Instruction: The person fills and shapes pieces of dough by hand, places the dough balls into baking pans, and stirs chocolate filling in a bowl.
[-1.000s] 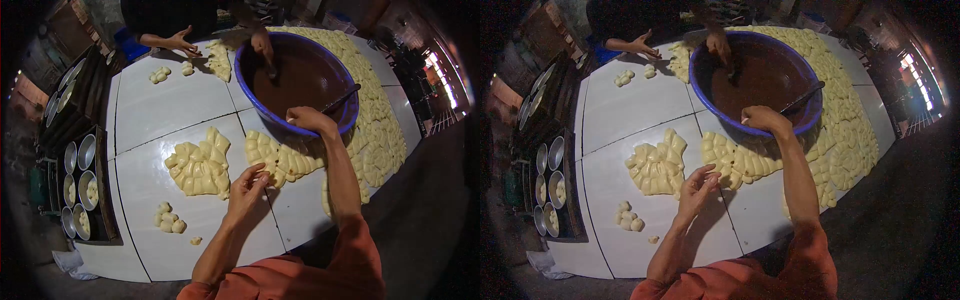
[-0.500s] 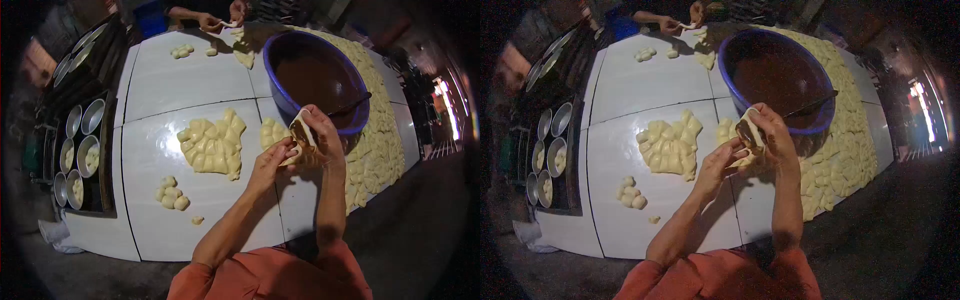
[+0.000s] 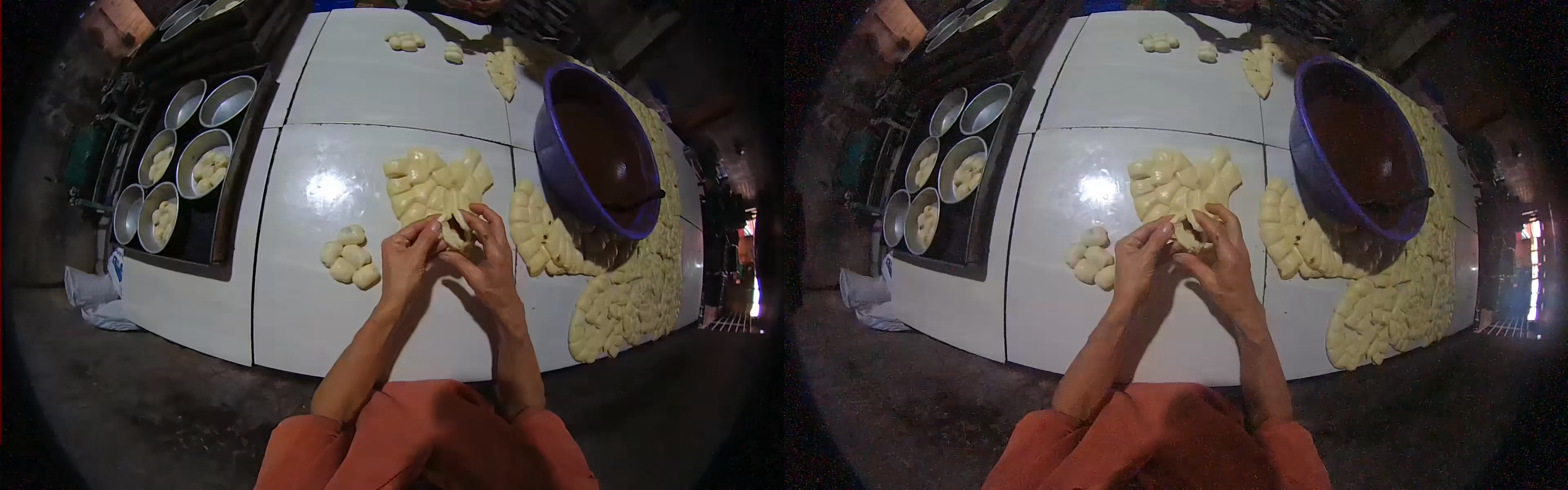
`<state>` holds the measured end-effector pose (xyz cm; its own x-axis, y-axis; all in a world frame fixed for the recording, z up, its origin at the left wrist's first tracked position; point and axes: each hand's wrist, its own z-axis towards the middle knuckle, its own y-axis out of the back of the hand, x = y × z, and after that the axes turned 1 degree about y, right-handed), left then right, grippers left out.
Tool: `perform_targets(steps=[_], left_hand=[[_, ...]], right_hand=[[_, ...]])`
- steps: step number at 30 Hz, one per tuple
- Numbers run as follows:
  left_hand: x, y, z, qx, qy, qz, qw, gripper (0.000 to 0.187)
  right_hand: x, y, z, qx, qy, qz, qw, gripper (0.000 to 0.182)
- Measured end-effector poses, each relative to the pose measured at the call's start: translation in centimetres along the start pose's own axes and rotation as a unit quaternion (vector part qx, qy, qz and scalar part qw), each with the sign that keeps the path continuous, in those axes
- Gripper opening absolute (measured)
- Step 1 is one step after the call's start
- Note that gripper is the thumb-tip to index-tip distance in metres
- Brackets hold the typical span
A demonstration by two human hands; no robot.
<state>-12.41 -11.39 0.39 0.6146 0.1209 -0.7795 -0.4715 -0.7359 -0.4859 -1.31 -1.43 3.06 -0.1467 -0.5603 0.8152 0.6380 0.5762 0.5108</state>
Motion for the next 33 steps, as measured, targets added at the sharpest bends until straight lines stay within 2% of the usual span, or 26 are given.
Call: perform_targets(steps=[2, 3, 6, 7, 10, 11, 14, 15, 18, 19, 22, 23, 26, 28, 30, 33], left_hand=[[-0.4, 0.5, -0.4, 0.002, -0.049, 0.024, 0.998, 0.033], [-1.0, 0.5, -0.8, -0.009, -0.056, 0.014, 0.998, 0.035], [-1.5, 1.8, -0.6, 0.007, -0.11, 0.106, 0.988, 0.036], [-1.8, 2.1, -0.5, 0.028, -0.049, 0.052, 0.997, 0.035], [-4.2, 3.2, 0.3, 0.103, 0.003, 0.052, 0.993, 0.032], [-5.1, 3.8, 0.7, 0.097, 0.064, 0.082, 0.99, 0.03], [-6.3, 5.3, 1.2, 0.13, 0.095, 0.104, 0.982, 0.03], [-6.4, 5.5, 1.1, 0.132, 0.095, 0.1, 0.982, 0.03], [-6.1, 5.1, -0.4, 0.135, 0.033, 0.125, 0.982, 0.03], [-7.0, 4.6, -1.4, 0.125, 0.025, 0.195, 0.972, 0.03], [-5.7, 6.5, -0.7, 0.128, 0.05, 0.128, 0.982, 0.028], [-4.9, 7.6, 0.1, 0.137, 0.067, 0.072, 0.986, 0.027], [-7.5, 7.1, -1.6, 0.103, 0.082, 0.089, 0.987, 0.027], [-6.7, 7.2, -2.1, 0.119, 0.033, 0.099, 0.987, 0.027], [-6.8, 7.1, -3.0, 0.136, -0.013, 0.113, 0.984, 0.025], [-5.0, 9.1, -2.4, 0.175, -0.002, 0.087, 0.981, 0.024]], right_hand=[[0.8, -1.7, -0.1, -0.009, 0.001, -0.024, 1.0, 0.044], [0.8, -2.5, -0.2, -0.022, 0.015, -0.02, 0.999, 0.031], [0.8, -3.5, 0.3, -0.025, -0.021, 0.077, 0.996, 0.023], [1.0, -3.7, 0.7, -0.026, -0.042, 0.121, 0.991, 0.015], [2.0, -4.0, 0.8, 0.018, -0.206, 0.341, 0.917, 0.014], [2.6, -3.8, 0.9, 0.05, -0.215, 0.327, 0.919, 0.018], [3.4, -3.8, 0.2, 0.057, -0.215, 0.327, 0.919, 0.019], [2.8, -4.5, -0.2, 0.046, -0.197, 0.339, 0.919, 0.019], [1.2, -4.5, -0.3, 0.07, -0.224, 0.289, 0.928, 0.02], [0.9, -4.6, -0.3, 0.072, -0.205, 0.31, 0.926, 0.022], [2.8, -4.2, -0.7, 0.102, -0.171, 0.304, 0.932, 0.025], [2.6, -4.6, -1.0, 0.107, -0.133, 0.273, 0.947, 0.028], [3.3, -5.2, -1.1, 0.121, 0.022, 0.131, 0.984, 0.031], [2.4, -6.2, -1.5, 0.055, 0.036, 0.119, 0.991, 0.034], [2.1, -6.5, -1.4, 0.019, 0.125, 0.081, 0.989, 0.032], [3.2, -8.1, -2.3, -0.055, 0.06, 0.122, 0.989, 0.028]])
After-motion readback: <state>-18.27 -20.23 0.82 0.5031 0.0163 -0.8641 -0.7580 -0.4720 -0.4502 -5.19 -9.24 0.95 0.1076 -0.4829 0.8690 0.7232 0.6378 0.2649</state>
